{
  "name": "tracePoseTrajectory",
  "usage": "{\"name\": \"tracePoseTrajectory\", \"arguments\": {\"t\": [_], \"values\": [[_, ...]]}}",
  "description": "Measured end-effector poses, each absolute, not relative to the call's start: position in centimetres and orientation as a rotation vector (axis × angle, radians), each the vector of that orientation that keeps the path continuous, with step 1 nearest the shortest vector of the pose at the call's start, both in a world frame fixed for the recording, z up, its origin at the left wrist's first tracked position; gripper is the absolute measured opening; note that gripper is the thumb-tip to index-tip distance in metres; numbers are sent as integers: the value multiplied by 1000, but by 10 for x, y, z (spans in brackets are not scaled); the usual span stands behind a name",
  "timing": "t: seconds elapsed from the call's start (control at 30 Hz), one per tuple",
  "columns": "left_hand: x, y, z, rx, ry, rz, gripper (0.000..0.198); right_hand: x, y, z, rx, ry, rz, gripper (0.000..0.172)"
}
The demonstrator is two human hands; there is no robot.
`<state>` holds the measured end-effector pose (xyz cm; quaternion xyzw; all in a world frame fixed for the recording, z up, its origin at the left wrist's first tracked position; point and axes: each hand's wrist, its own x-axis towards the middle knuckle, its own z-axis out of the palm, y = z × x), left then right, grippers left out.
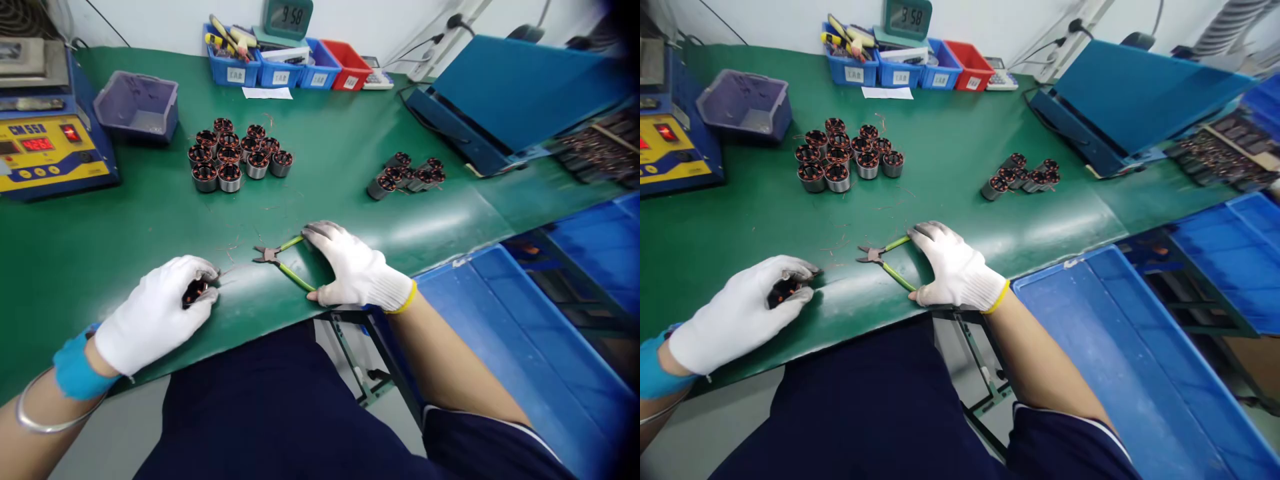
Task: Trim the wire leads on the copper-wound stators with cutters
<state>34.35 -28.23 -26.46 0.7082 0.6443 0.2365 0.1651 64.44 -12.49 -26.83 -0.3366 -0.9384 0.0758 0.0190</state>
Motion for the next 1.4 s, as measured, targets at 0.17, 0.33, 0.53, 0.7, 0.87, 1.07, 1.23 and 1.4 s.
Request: {"name": "tracePoseTrajectory", "arguments": {"t": [0.17, 0.33, 0.53, 0.7, 0.87, 1.07, 1.23, 1.4], "values": [[341, -281, -267, 1966, 1938, 763, 29, 636, -152, -237, -1285, -3098, -62, 74], [344, -278, -265, 1822, 1989, 748, 28, 617, -173, -236, -1586, -3059, -311, 37], [349, -274, -261, 1711, 2020, 779, 25, 626, -153, -283, -1124, -2653, 58, 53], [352, -272, -266, 1681, 2030, 863, 25, 621, -174, -285, -1024, -2204, 904, 70], [355, -271, -266, 1605, 2037, 942, 26, 595, -197, -266, -579, -1920, 2205, 75], [354, -272, -265, 1596, 2009, 945, 26, 589, -189, -254, -647, -1875, 2573, 70], [351, -271, -265, 1614, 1963, 912, 27, 584, -190, -247, -790, -2047, 2480, 55], [350, -269, -262, 1627, 1981, 845, 27, 574, -194, -249, -913, -1941, 2492, 59]]}}
